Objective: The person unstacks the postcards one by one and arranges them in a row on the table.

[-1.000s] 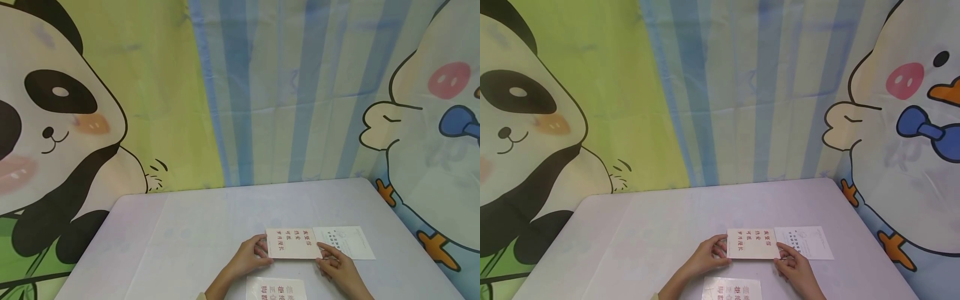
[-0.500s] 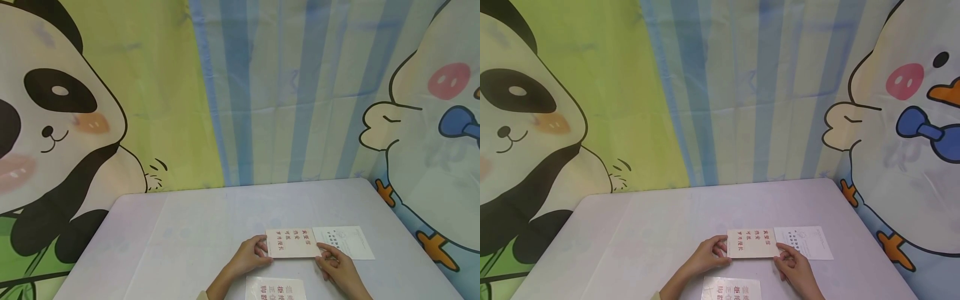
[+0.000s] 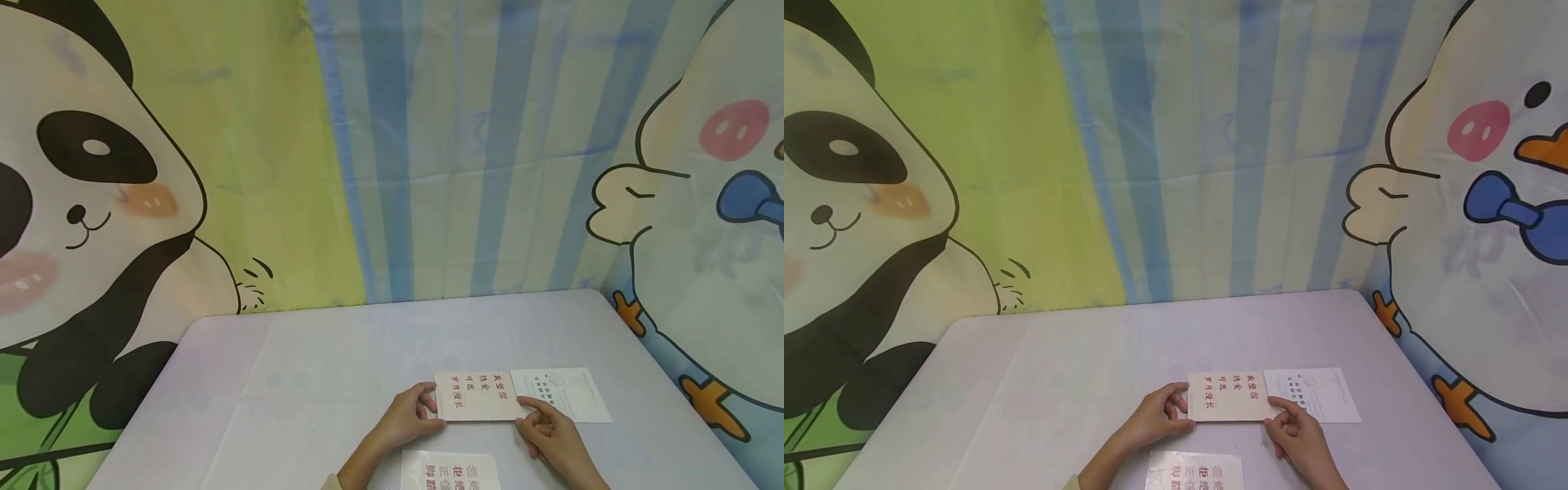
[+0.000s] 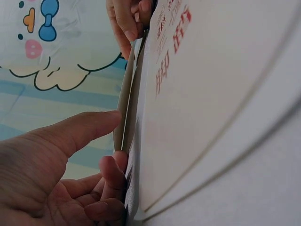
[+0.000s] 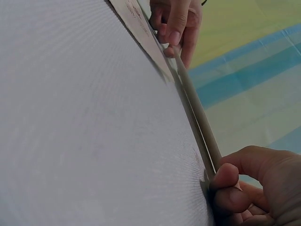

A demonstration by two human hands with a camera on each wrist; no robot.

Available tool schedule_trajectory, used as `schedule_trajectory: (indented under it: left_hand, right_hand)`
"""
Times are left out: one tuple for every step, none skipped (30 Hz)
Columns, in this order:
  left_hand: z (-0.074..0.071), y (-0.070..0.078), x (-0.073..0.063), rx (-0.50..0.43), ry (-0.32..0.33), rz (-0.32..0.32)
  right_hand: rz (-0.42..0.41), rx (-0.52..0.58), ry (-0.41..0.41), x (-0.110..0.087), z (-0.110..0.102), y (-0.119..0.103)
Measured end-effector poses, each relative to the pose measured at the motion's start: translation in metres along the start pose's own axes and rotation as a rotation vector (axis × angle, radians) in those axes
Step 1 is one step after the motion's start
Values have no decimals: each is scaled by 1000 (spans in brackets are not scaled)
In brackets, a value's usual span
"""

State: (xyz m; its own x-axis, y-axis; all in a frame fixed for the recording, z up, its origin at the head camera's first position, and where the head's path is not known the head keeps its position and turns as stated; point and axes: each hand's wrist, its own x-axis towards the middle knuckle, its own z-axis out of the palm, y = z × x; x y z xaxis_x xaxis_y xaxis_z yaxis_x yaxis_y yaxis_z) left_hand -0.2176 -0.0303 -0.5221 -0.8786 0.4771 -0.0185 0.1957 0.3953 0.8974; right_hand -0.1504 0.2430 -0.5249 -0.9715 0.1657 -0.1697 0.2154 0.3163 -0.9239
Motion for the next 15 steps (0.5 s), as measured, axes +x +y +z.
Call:
schedule_trajectory:
  left_hand:
    - [0,0,0,5,-1,1]
    - [0,-1,0,9,-1,2]
    - [0,-1,-1,13,-1,4]
    - [0,-1,-1,18,-2,7]
    - [0,-1,-1,21,-2,9]
    - [0,-1,-1,25,-2,10]
    - [0,-1,-1,28,-1,10]
    - [0,-1,-1,29,-1,11]
    - [0,-1,-1,30,-1,11]
    - [0,-1,-1,31,-1,11]
    - [0,-1,-1,31,-2,11]
    - [0,-1,-1,32,-2,12]
    - [0,-1,-1,31,-3,13]
    - [0,-1,-1,30,-4,13]
    - [0,-1,-1,29,-4,13]
  right_hand:
    - [0,1,-1,0,0,0]
    - [1,-2,0,0,0,0]
    - [0,-5,-1,0,0,0]
    - [-1,-8,-1,0,1,0]
    - [-2,-8,-1,0,1,0]
    - [-5,-13,-1,0,1,0]
    - [-8,-19,0,0,1,0]
    - [-10,-25,1,0,1,0]
    - [-13,-26,1,0,1,0]
    - [-15,-29,3,0,1,-1]
    - [-17,-33,4,-1,1,-1]
    - [-19,-39,6,-1,1,-1]
    - [-20,-41,7,-1,1,-1]
    - [-22,-43,8,-1,1,-1]
    - [-24,-43,8,-1,1,-1]
